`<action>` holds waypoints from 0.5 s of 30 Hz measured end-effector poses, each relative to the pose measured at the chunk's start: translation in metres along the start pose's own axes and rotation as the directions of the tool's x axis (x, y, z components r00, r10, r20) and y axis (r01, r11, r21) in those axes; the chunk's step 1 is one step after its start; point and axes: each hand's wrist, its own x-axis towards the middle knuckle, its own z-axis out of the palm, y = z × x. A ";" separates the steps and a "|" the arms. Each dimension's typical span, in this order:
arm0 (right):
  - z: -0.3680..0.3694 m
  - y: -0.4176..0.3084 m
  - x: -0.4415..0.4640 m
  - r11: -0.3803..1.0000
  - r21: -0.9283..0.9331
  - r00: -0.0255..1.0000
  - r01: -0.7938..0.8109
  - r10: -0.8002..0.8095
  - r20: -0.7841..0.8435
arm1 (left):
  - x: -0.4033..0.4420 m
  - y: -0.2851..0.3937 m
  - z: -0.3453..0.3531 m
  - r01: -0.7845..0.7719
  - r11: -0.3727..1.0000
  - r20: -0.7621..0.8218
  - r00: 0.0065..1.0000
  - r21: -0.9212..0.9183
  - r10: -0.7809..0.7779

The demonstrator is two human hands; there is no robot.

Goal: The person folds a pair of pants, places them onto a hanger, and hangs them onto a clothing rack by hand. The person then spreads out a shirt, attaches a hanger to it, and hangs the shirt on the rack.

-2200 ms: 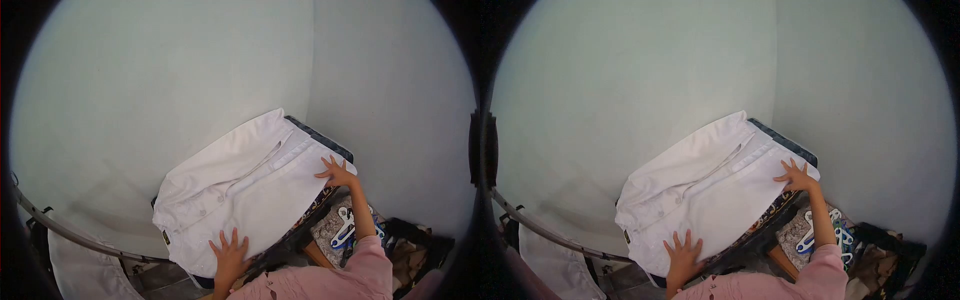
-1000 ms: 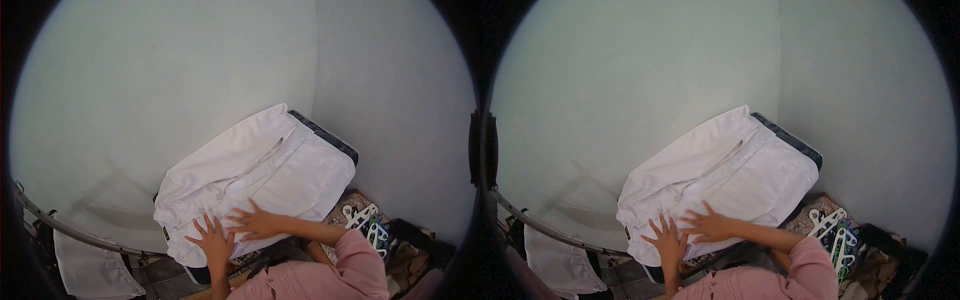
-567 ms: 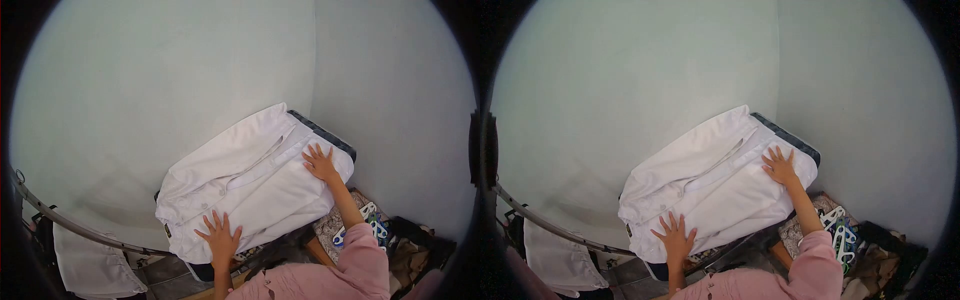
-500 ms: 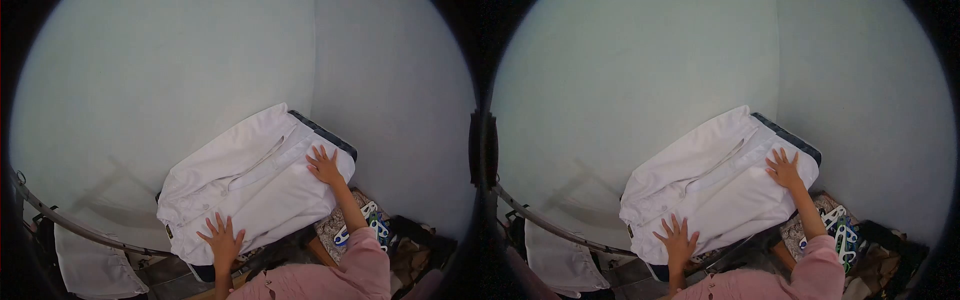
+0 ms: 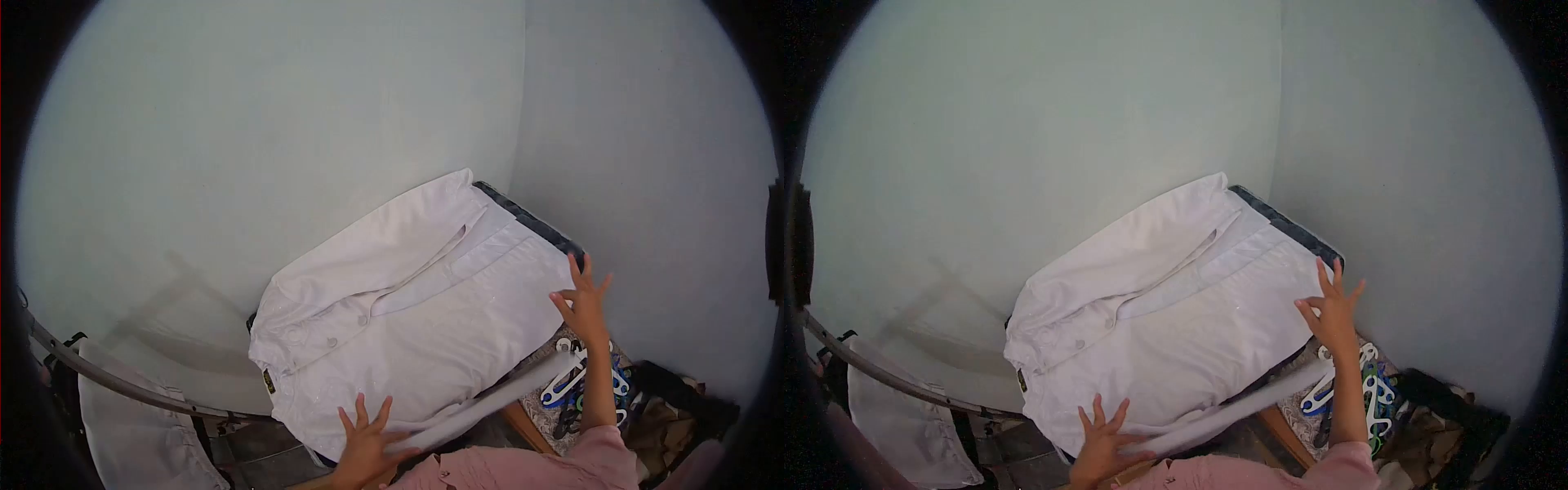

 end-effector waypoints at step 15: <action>0.173 -0.033 0.262 0.984 0.012 0.984 0.180 -0.180 0.009 | 0.172 -0.152 -0.075 0.632 0.668 -0.635 0.711 0.392 -0.300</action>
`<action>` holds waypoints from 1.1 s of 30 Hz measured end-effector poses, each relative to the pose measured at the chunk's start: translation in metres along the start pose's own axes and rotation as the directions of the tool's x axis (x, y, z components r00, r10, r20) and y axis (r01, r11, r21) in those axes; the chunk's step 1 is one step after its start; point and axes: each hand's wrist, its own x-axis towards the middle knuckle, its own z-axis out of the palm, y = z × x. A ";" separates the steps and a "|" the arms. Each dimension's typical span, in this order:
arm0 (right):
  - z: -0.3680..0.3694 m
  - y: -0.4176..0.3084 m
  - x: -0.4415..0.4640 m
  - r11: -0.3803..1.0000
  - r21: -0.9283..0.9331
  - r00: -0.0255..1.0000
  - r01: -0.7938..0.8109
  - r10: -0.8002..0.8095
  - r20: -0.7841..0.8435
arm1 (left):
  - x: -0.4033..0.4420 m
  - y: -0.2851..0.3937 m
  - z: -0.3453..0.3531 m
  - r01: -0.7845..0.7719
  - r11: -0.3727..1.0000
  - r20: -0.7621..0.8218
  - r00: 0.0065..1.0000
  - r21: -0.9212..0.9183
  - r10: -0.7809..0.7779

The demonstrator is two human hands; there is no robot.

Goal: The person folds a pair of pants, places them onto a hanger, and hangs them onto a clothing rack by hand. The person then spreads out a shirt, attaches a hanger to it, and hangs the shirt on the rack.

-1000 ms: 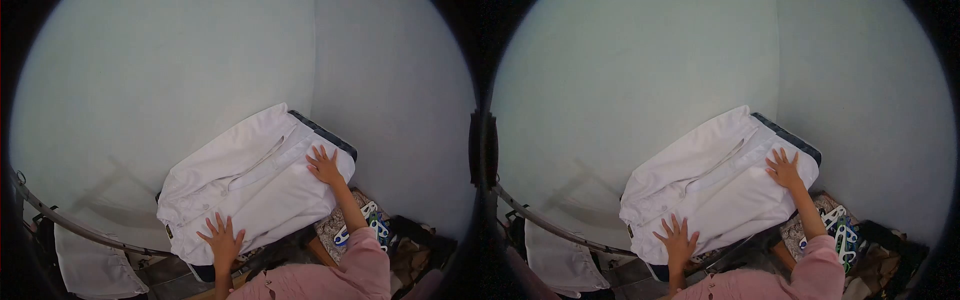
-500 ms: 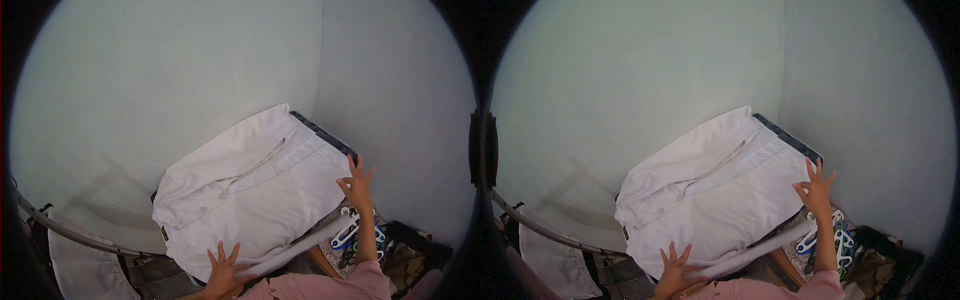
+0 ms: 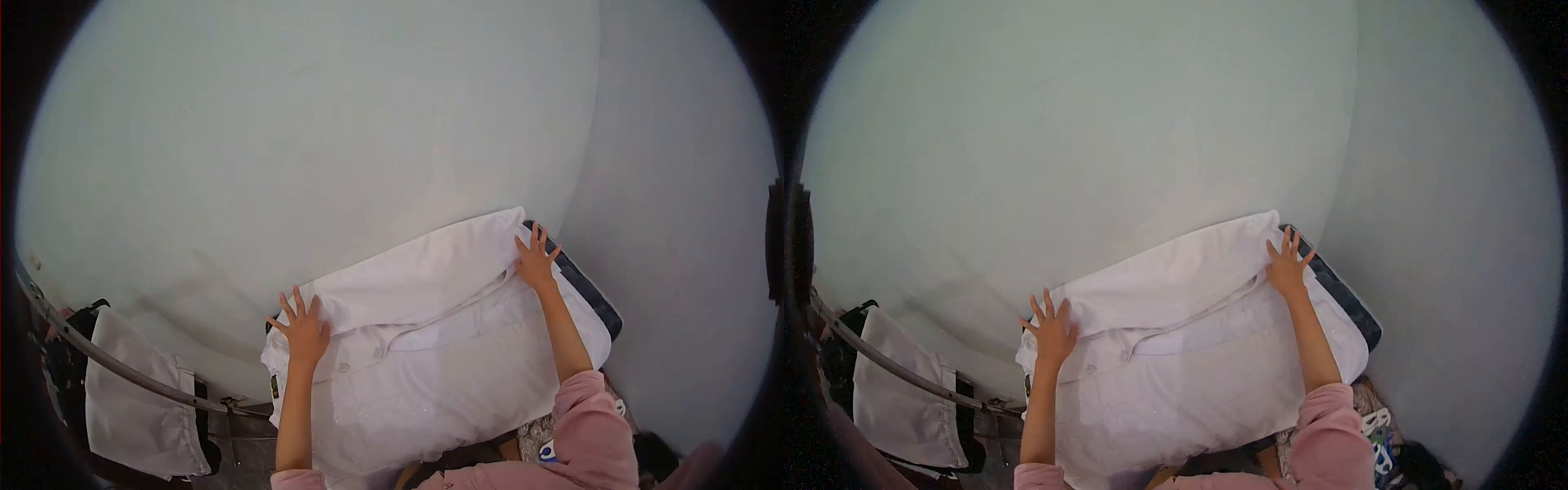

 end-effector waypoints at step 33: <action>0.056 0.010 0.020 0.865 0.011 0.842 0.502 -0.492 0.221 | -0.011 0.051 0.055 0.155 0.955 0.280 0.957 -0.254 -0.081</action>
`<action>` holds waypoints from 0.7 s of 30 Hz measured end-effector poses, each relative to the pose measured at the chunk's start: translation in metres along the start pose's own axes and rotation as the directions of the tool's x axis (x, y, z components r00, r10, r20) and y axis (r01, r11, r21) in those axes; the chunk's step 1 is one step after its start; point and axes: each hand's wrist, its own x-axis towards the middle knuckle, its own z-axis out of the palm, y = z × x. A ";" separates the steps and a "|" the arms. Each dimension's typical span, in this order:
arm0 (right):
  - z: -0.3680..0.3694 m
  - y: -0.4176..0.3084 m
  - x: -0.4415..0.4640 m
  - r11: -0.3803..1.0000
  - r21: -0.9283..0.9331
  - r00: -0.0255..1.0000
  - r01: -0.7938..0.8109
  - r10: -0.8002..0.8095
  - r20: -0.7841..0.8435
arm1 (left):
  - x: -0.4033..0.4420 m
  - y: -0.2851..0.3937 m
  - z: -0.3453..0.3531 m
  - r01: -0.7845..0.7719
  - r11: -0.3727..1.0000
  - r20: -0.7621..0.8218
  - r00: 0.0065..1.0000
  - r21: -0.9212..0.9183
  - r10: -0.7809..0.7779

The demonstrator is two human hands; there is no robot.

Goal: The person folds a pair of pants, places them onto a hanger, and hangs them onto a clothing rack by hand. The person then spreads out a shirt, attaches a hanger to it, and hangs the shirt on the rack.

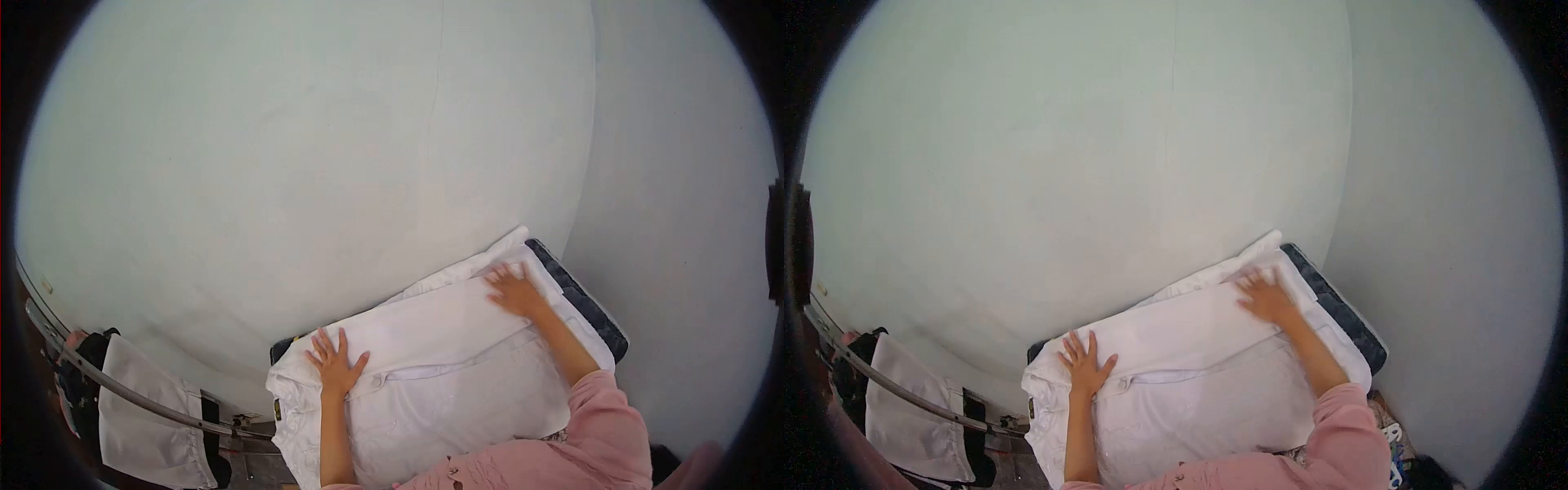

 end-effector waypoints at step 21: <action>-0.040 0.056 -0.018 0.959 0.012 0.959 -0.284 0.284 -0.020 | 0.013 -0.013 0.012 -0.019 0.999 -0.320 0.947 -0.026 0.010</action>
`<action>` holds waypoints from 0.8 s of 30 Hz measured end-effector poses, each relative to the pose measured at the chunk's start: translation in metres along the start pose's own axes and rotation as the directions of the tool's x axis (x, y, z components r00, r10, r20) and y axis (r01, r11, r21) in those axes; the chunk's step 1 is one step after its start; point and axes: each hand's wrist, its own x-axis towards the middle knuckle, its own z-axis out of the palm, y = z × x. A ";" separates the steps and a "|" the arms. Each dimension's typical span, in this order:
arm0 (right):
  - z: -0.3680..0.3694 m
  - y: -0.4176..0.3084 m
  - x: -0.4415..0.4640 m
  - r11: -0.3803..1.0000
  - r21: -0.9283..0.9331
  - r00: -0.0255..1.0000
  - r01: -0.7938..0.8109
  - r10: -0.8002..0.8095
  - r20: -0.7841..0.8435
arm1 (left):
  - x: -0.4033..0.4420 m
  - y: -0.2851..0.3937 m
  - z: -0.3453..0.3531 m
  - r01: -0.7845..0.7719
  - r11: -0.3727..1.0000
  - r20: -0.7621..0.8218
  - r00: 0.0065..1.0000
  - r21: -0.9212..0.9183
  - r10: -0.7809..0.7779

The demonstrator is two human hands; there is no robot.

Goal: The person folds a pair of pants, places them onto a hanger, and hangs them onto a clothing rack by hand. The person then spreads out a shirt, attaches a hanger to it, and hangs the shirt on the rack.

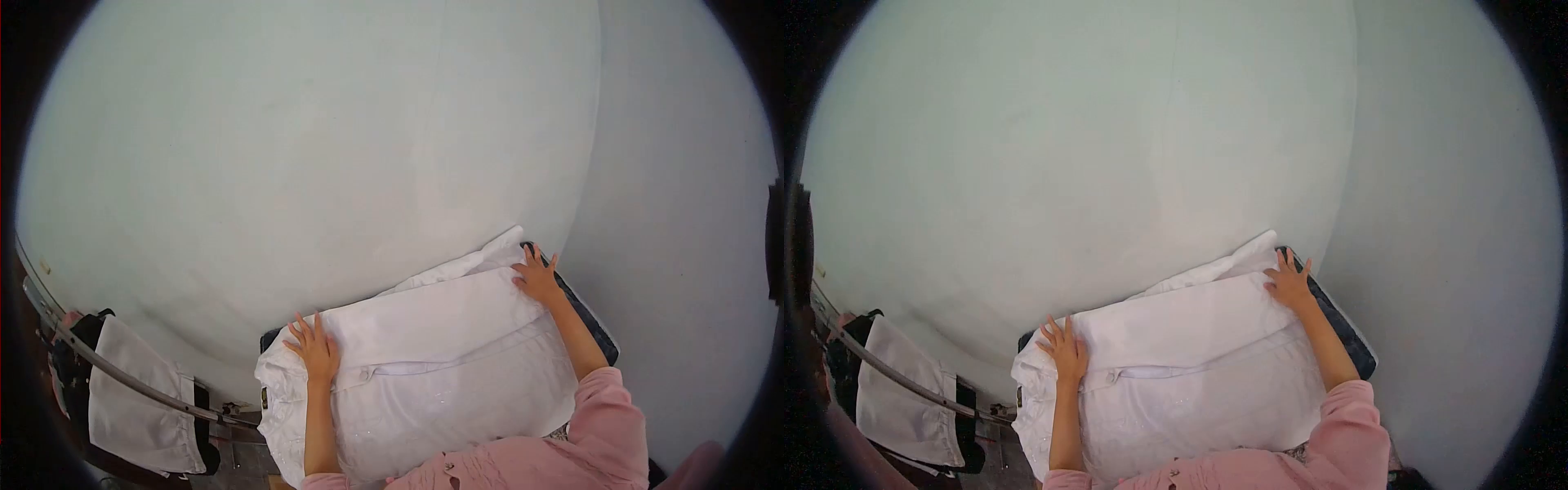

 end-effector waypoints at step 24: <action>-0.076 -0.096 -0.054 0.914 0.347 0.950 0.209 -0.106 -0.293 | -0.046 0.077 -0.134 -0.055 0.997 0.133 0.989 -0.062 0.063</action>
